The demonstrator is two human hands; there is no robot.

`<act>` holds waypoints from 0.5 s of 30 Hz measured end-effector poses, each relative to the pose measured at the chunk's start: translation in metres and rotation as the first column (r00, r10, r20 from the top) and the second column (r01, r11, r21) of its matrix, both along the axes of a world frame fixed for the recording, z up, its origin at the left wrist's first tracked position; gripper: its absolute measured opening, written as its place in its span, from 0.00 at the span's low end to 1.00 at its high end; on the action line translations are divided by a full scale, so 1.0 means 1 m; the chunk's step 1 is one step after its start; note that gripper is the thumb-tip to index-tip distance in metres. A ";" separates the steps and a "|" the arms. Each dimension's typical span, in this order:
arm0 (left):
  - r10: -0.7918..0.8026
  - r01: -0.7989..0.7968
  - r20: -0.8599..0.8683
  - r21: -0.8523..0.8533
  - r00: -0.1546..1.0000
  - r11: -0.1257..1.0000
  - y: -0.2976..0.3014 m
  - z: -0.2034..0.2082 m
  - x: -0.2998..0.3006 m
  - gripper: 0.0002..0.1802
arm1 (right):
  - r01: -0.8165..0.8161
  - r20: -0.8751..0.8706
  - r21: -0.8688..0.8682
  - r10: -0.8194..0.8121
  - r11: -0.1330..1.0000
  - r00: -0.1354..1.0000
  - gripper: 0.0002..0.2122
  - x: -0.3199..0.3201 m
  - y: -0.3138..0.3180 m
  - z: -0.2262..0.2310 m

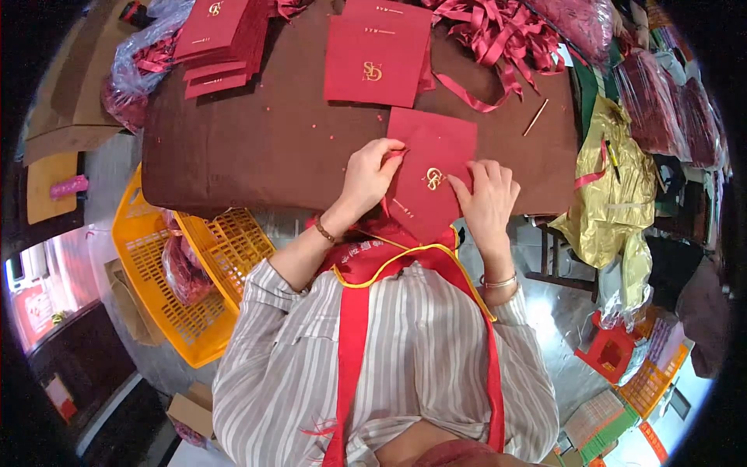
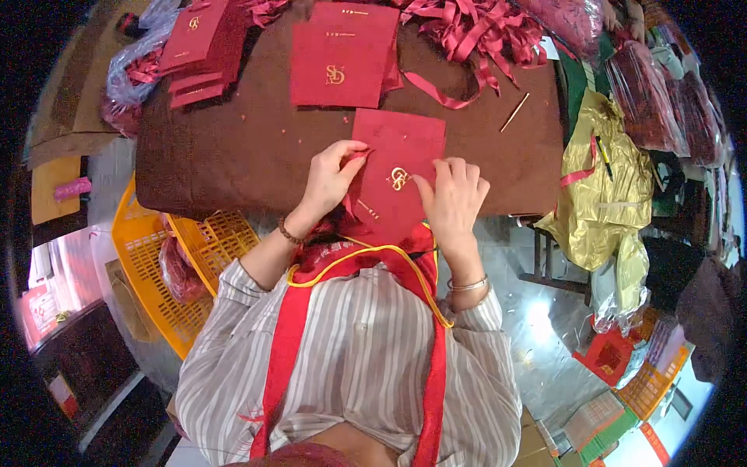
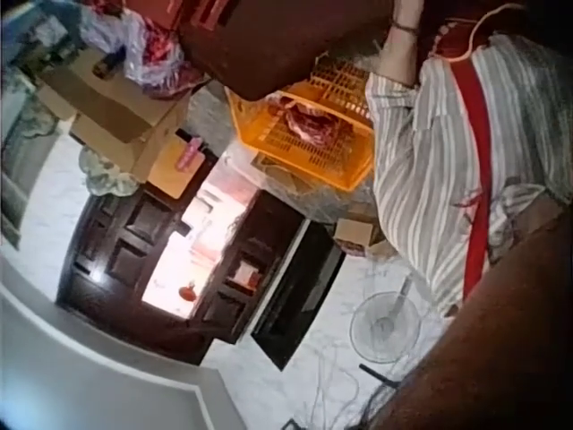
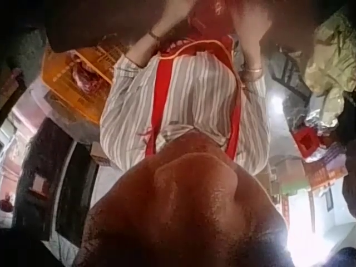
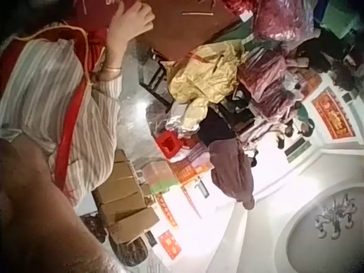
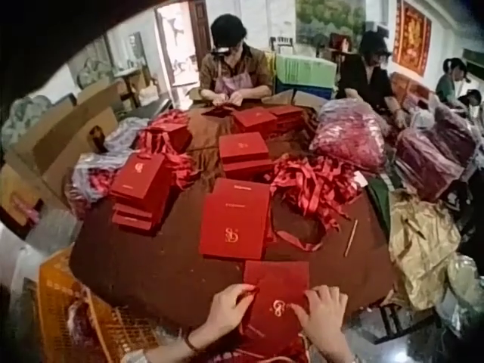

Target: The person ties decorative red ribbons onto small red gift boxes by hand.

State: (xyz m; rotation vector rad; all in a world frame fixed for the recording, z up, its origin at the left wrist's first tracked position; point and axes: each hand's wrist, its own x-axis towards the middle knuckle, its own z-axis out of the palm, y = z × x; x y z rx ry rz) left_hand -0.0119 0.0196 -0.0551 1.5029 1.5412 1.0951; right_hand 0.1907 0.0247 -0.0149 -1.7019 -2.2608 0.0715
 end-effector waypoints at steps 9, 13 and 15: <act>0.046 -0.018 -0.155 0.174 0.987 0.985 -0.012 -0.005 0.002 0.10 | -0.129 -0.078 -0.128 0.120 0.983 0.990 0.14 -0.010 0.021 0.015; 0.057 -0.029 -0.135 0.197 0.989 0.980 -0.014 -0.002 0.003 0.09 | -0.271 -0.532 -0.400 0.019 0.875 0.846 0.14 -0.012 0.042 0.008; 0.059 -0.037 -0.114 0.182 0.992 0.983 -0.016 0.002 0.004 0.08 | -0.411 -0.705 -0.573 -0.171 0.709 0.688 0.15 -0.007 0.046 0.005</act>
